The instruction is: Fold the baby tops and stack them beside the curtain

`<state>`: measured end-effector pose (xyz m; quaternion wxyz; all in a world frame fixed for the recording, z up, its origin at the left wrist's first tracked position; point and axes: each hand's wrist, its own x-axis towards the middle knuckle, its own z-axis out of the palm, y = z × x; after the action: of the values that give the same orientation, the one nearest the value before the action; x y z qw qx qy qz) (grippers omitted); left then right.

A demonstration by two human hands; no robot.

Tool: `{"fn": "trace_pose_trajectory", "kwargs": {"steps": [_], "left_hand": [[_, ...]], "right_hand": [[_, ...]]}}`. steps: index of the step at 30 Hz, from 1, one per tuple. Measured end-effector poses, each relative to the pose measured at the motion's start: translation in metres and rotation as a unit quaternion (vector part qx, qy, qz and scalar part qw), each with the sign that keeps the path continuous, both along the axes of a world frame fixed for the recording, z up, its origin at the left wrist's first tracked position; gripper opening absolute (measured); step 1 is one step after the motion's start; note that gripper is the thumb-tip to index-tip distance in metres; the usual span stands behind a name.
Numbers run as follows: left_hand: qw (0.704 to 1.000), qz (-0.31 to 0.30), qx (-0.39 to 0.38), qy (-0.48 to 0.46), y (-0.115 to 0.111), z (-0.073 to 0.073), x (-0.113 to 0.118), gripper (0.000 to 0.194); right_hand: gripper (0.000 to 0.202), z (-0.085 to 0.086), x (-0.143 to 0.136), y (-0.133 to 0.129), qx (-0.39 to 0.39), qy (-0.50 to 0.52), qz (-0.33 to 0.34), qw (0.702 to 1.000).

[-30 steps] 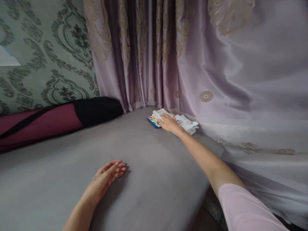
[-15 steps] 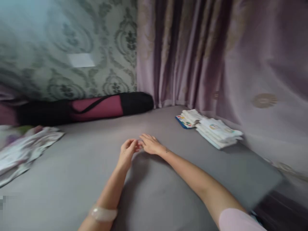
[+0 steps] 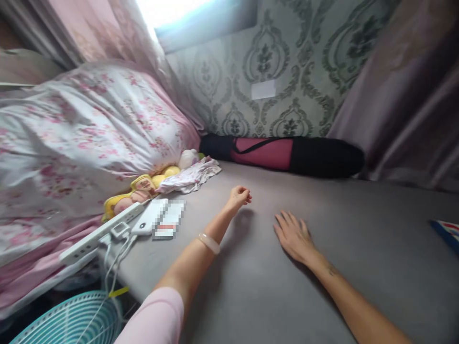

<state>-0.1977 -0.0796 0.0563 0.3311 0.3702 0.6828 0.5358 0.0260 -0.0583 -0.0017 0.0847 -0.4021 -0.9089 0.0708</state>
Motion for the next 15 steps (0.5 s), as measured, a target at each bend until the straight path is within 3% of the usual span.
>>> {"fn": "trace_pose_trajectory", "kwargs": {"steps": [5,9,15], "left_hand": [[0.982,0.102,-0.038,0.154,-0.022,0.007,-0.089,0.012],[0.945,0.187,-0.079,0.257,-0.051,0.027,-0.155,0.017],[0.878,0.281,-0.159,0.353,-0.092,0.051,-0.219,0.033]], "right_hand": [[0.065,-0.012,-0.003,0.007,0.031,0.013,-0.005,0.999],[0.066,-0.017,-0.007,0.008,0.044,0.026,-0.006,0.999],[0.064,-0.016,-0.009,0.005,0.040,0.045,-0.006,0.998]]}}
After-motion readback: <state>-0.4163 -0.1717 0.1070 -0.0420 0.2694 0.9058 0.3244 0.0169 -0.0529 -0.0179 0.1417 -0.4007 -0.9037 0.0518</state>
